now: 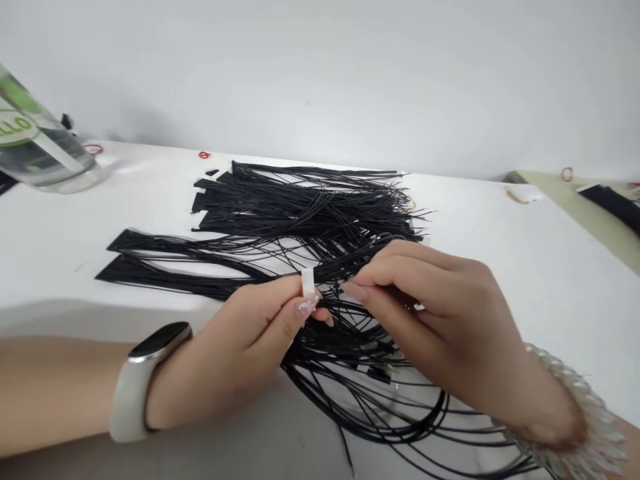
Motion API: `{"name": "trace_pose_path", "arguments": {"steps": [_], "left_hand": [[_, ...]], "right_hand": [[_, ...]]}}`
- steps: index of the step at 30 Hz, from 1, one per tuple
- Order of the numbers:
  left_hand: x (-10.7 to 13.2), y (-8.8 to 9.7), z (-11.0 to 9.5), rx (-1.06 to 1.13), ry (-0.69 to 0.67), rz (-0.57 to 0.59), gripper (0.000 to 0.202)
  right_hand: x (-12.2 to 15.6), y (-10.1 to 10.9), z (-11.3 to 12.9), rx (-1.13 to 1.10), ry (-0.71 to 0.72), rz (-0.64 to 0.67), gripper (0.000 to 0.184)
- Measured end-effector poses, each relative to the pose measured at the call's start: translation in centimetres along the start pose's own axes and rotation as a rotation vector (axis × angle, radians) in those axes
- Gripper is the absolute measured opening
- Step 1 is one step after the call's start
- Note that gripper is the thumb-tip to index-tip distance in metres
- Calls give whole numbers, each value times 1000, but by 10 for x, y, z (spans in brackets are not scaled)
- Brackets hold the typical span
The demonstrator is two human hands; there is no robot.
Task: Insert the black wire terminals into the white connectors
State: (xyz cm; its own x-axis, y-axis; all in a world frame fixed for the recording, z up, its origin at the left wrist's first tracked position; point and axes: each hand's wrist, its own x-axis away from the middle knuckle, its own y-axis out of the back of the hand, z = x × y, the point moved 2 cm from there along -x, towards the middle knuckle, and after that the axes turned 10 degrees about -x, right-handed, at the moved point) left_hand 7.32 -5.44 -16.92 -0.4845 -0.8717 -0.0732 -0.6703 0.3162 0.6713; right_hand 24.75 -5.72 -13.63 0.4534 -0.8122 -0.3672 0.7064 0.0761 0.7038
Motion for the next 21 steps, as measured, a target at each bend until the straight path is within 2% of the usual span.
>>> {"name": "trace_pose_path", "arguments": {"steps": [9, 21], "left_hand": [[-2, 0, -2, -28, -36, 44, 22], [2, -1, -2, -72, -26, 107, 26]], "right_hand": [[-2, -7, 1, -25, 15, 6, 11], [-4, -8, 1, -90, -17, 85, 16]]}}
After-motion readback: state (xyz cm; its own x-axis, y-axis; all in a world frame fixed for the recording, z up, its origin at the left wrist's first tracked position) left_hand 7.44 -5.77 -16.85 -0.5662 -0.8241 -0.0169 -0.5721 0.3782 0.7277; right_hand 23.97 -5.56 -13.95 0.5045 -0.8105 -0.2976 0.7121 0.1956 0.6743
